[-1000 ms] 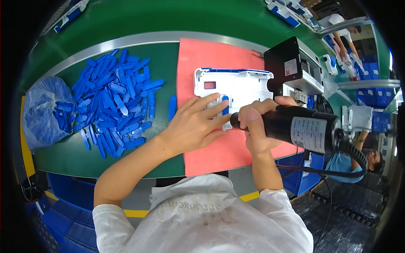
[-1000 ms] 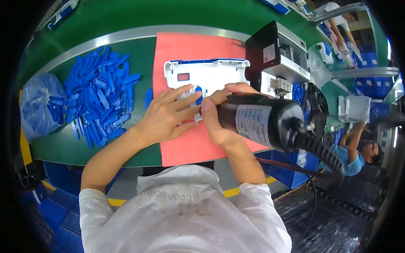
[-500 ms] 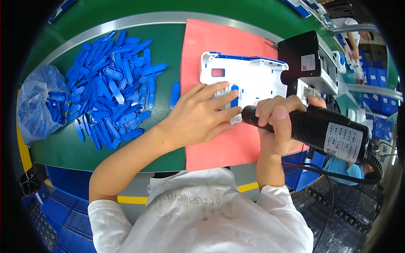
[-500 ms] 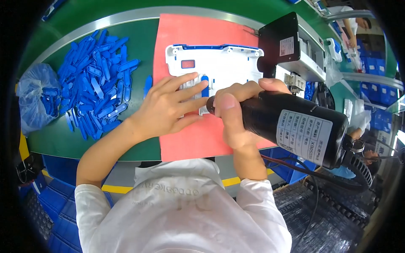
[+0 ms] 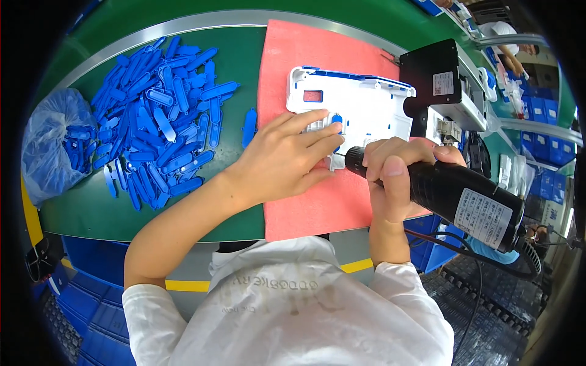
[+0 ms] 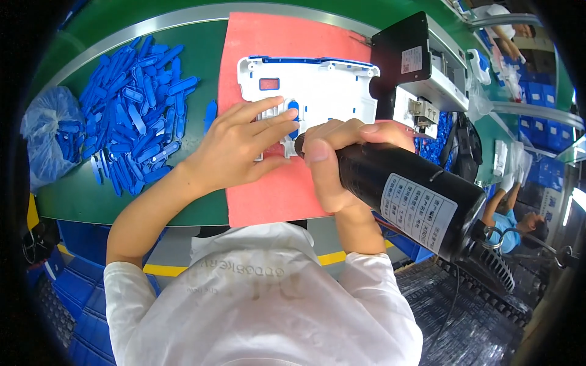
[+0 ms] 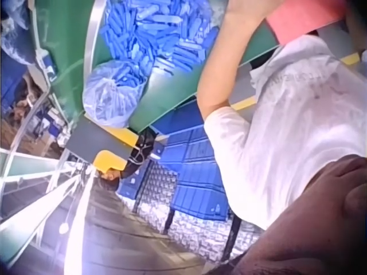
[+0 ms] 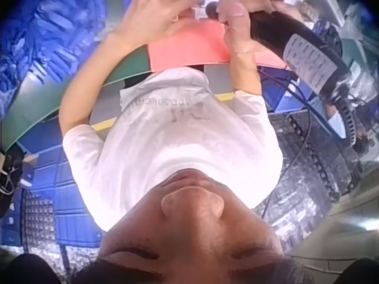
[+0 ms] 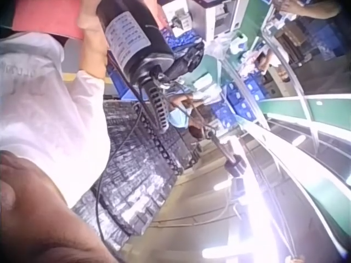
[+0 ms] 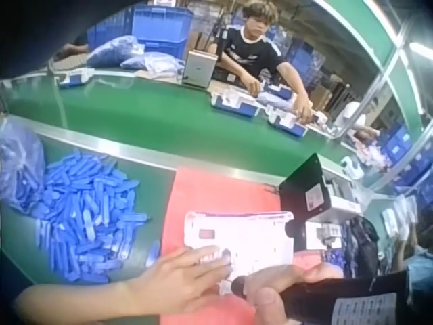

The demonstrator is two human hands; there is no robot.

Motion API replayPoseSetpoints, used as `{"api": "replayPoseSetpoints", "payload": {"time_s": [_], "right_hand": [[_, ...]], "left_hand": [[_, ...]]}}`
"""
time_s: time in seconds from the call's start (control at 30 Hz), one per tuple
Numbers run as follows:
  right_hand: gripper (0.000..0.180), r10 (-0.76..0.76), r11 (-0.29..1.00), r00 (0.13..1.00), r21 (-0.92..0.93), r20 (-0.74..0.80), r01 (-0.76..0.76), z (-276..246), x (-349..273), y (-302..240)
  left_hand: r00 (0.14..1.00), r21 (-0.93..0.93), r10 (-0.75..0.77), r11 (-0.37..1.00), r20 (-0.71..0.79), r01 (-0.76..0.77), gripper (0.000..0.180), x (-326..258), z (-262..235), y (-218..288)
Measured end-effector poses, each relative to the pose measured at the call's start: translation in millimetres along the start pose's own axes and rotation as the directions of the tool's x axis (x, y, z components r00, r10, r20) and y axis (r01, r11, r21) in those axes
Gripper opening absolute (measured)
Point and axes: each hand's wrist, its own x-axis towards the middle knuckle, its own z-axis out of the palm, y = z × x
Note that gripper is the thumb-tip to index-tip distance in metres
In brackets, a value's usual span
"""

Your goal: Assembling white plastic component housings by inserting blue plastic pieces and securing them with an electric screwdriver at a factory assembly line.

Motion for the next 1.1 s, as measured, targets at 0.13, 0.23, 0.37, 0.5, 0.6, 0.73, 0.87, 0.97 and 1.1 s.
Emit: {"api": "replayPoseSetpoints", "payload": {"time_s": [0.13,0.23,0.37,0.5,0.6,0.73,0.87,0.97,1.1], "right_hand": [[0.049,-0.026,0.999,1.000,-0.019,0.012,0.026,-4.7,-0.2,3.9],[0.048,-0.013,1.000,0.999,0.014,0.030,0.013,-5.4,0.3,6.1],[0.050,-0.017,0.998,0.993,-0.059,0.113,0.024,-8.2,1.3,7.1],[0.052,0.018,1.000,1.000,0.003,0.017,-0.018,-2.6,-3.0,9.3],[0.054,-0.031,0.999,1.000,0.008,-0.003,0.031,-3.3,1.8,12.9],[0.052,0.029,0.999,0.959,0.032,-0.281,-0.021,-11.0,10.1,-5.7],[0.049,-0.157,0.963,0.839,0.109,-0.521,0.247,-74.1,41.6,-53.7],[0.041,-0.174,0.984,0.792,-0.133,-0.585,0.119,-132.0,45.7,-47.6],[0.043,-0.118,0.945,0.782,-0.311,-0.611,-0.100,-185.1,32.8,-24.4]], "left_hand": [[1.000,0.016,-0.006,1.000,0.021,0.005,0.050,0.8,-1.8,2.3],[0.999,0.024,-0.008,1.000,0.035,0.007,0.051,0.2,-1.7,2.7],[0.999,0.032,-0.003,0.999,0.054,0.001,0.052,0.5,-3.7,3.6],[0.998,0.058,0.022,0.998,0.058,-0.025,0.050,2.6,-5.1,4.4],[0.997,0.058,0.030,0.998,0.066,-0.034,0.044,2.1,-8.7,6.1],[0.989,0.133,0.026,0.990,0.143,-0.045,0.038,5.0,-10.1,12.7],[0.991,0.270,0.051,0.959,0.123,-0.083,0.034,3.4,-2.2,17.2],[0.994,0.235,0.027,0.971,0.107,-0.052,0.031,17.3,-13.8,25.6],[0.934,-0.119,-0.259,0.948,0.247,0.295,0.028,68.5,-58.9,32.8]]}}
